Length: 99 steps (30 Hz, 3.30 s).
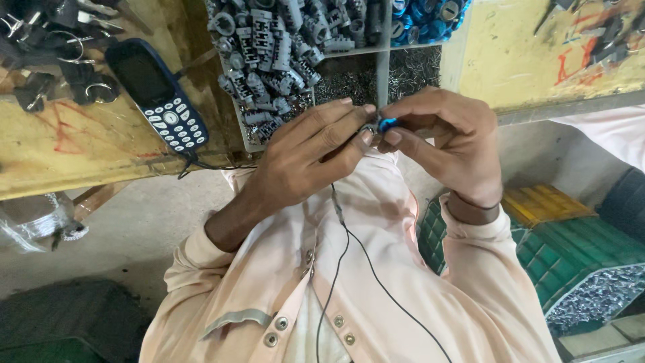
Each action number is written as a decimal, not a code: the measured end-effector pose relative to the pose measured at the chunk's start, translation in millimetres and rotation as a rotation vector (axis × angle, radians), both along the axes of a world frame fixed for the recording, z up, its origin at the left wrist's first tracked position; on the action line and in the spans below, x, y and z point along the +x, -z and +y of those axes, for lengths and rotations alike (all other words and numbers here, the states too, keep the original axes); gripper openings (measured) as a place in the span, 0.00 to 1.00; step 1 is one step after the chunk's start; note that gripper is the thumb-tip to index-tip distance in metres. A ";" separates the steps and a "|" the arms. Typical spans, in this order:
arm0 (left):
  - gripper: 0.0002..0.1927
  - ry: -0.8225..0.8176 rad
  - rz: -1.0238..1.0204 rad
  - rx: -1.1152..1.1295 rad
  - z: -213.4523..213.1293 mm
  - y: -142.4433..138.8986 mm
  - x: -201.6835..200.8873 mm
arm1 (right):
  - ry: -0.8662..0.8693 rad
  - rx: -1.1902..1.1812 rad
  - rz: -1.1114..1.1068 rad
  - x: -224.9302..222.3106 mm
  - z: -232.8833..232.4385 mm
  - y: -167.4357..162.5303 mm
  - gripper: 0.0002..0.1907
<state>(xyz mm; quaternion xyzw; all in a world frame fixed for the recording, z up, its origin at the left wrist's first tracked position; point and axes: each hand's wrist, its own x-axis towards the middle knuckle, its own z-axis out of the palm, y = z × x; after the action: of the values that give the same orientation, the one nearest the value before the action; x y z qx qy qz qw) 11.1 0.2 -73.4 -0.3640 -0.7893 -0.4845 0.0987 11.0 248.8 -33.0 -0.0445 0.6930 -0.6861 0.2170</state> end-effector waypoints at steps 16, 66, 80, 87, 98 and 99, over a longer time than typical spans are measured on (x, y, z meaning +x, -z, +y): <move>0.11 0.054 0.213 -0.086 3.9 -9.3 0.5 | -0.219 0.036 -0.112 -6.5 8.2 17.1 0.26; 0.21 0.019 -0.493 0.352 21.2 7.1 21.4 | -0.469 0.554 0.571 7.4 -4.3 -20.2 0.36; 0.06 -0.456 -0.223 -0.527 -18.6 -14.8 35.6 | 0.125 0.966 0.607 -13.8 22.3 -9.5 0.09; 0.05 -0.457 -0.213 -0.565 -13.6 -12.9 32.9 | -0.491 0.950 0.846 -33.2 -46.1 7.2 0.10; 0.10 -0.410 -0.352 -0.123 -18.8 -11.0 40.0 | -0.272 0.625 0.498 -24.7 -36.3 8.8 0.07; 0.11 -0.415 -0.392 -0.084 -19.4 -11.8 40.6 | -0.248 0.561 0.455 -24.3 -34.8 9.9 0.07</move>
<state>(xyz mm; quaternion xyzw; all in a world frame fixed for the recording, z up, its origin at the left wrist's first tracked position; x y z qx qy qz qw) 51.7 -19.2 -61.6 -0.0979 -0.8704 -0.4818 0.0260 -13.4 213.9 -42.9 -0.2182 0.8736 -0.4110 0.1427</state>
